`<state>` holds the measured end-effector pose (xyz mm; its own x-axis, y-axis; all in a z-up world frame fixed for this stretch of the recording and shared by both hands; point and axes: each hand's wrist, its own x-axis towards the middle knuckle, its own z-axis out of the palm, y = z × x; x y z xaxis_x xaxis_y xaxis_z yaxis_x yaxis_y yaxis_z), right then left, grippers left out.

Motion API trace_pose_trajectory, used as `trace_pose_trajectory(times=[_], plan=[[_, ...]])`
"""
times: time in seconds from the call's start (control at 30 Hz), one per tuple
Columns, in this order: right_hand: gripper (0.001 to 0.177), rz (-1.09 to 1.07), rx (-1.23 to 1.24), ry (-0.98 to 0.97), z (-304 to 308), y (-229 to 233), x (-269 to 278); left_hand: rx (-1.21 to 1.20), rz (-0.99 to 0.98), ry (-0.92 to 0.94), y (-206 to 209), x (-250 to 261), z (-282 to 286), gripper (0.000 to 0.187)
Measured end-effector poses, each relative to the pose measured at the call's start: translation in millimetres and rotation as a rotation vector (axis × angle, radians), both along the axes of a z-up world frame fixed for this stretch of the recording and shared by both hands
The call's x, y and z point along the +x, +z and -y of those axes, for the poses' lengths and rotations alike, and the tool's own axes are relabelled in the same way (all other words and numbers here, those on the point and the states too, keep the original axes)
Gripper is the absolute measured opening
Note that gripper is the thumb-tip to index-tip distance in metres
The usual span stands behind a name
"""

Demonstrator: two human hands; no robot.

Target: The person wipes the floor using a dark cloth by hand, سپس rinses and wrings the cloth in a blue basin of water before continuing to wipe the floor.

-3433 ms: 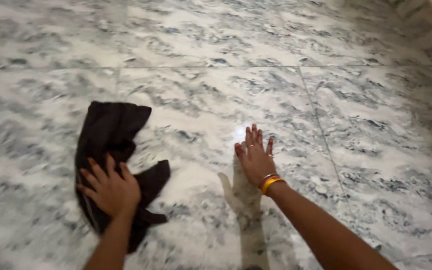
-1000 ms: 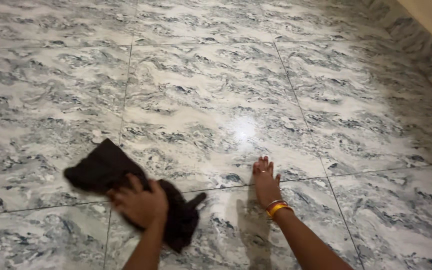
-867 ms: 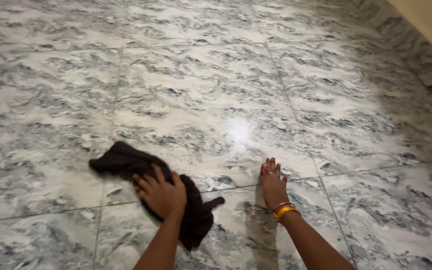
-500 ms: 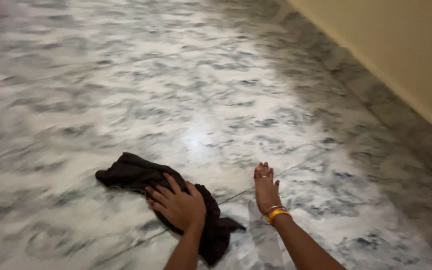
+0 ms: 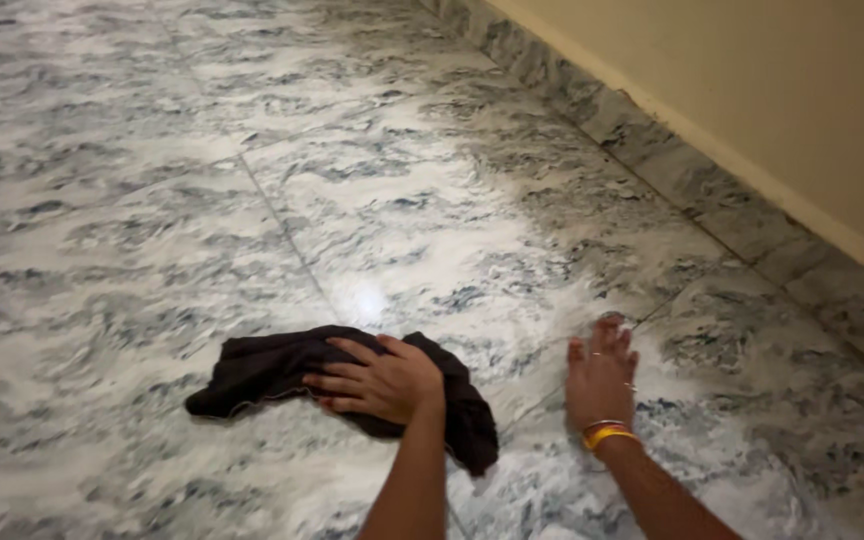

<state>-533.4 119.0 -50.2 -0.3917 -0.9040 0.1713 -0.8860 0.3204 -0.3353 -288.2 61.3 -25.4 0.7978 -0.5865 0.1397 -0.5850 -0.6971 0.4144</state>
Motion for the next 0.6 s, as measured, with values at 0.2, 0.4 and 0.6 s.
trace_pose_trajectory(times=[0.2, 0.4, 0.6], plan=[[0.071, -0.056, 0.079, -0.120, 27, 6, -80, -0.046, 0.099, -0.162, -14, -2, 65, 0.074], [0.071, -0.089, 0.060, -0.099, 27, 13, -81, -0.080, 0.191, -0.499, -38, 9, 131, 0.066], [0.069, -0.101, 0.058, -0.112, 27, 15, -79, -0.178, 0.213, -0.998, -39, -13, 193, 0.059]])
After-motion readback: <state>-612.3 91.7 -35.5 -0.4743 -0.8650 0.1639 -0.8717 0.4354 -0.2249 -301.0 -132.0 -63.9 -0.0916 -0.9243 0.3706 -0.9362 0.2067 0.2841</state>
